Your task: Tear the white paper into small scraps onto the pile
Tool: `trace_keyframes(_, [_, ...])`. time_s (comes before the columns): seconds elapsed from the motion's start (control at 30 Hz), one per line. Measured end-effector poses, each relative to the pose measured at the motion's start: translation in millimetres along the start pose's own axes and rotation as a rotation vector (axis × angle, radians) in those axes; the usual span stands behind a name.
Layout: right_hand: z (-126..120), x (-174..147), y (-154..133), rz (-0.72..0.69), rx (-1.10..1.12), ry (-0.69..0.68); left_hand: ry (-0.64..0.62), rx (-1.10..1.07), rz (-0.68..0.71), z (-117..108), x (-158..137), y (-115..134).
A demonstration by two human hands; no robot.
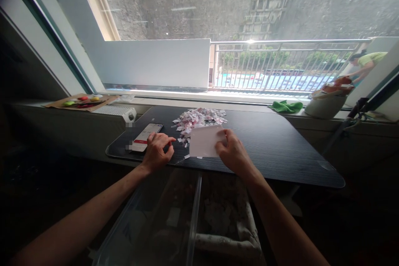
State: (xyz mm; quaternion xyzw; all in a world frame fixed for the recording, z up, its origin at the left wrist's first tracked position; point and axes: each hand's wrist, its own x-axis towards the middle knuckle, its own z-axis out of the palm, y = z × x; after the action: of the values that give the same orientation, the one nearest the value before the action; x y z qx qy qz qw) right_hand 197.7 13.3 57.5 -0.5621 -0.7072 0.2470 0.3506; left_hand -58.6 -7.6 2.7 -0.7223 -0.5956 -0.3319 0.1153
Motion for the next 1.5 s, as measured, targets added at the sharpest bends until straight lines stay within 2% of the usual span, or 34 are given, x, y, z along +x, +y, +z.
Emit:
trace_keyframes(0.1, [12.6,3.8,1.6,-0.038,0.027,-0.017,-0.002,0.0,-0.006,-0.6,-0.1,-0.1])
trace_keyframes(0.17, [9.8,3.5,6.8,-0.027,-0.016,0.006,-0.001,0.006,-0.005,-1.2,-0.2,-0.1])
trace_keyframes(0.27, [-12.1,-0.6,19.6,0.06,-0.02,0.056,0.003,0.02,0.006,-1.5,-0.1,-0.3])
trace_keyframes(0.4, [-36.2,0.3,37.0,0.214,0.255,0.023,0.01,0.032,0.025,-0.4,-0.2,-1.6])
trace_keyframes(0.53, [-25.5,16.9,50.1,0.282,0.471,0.016,0.015,0.044,0.038,-0.1,-0.3,-3.0])
trace_keyframes(0.67, [-7.0,36.4,53.0,0.28,0.552,-0.135,0.02,0.048,0.047,-1.4,0.4,-2.9])
trace_keyframes(0.8, [-3.4,47.9,46.7,0.303,0.514,-0.249,0.015,0.046,0.052,-2.6,1.2,-2.1])
trace_keyframes(1.03, [-12.5,57.0,45.4,0.33,0.334,-0.398,0.016,0.046,0.048,-2.0,1.0,-2.9])
trace_keyframes(1.3, [-27.1,54.8,49.2,0.327,0.249,-0.468,0.024,0.058,0.058,-1.4,0.6,-4.0])
trace_keyframes(1.5, [-36.6,48.7,58.1,0.31,0.281,-0.451,0.03,0.052,0.061,-1.8,0.7,-3.9])
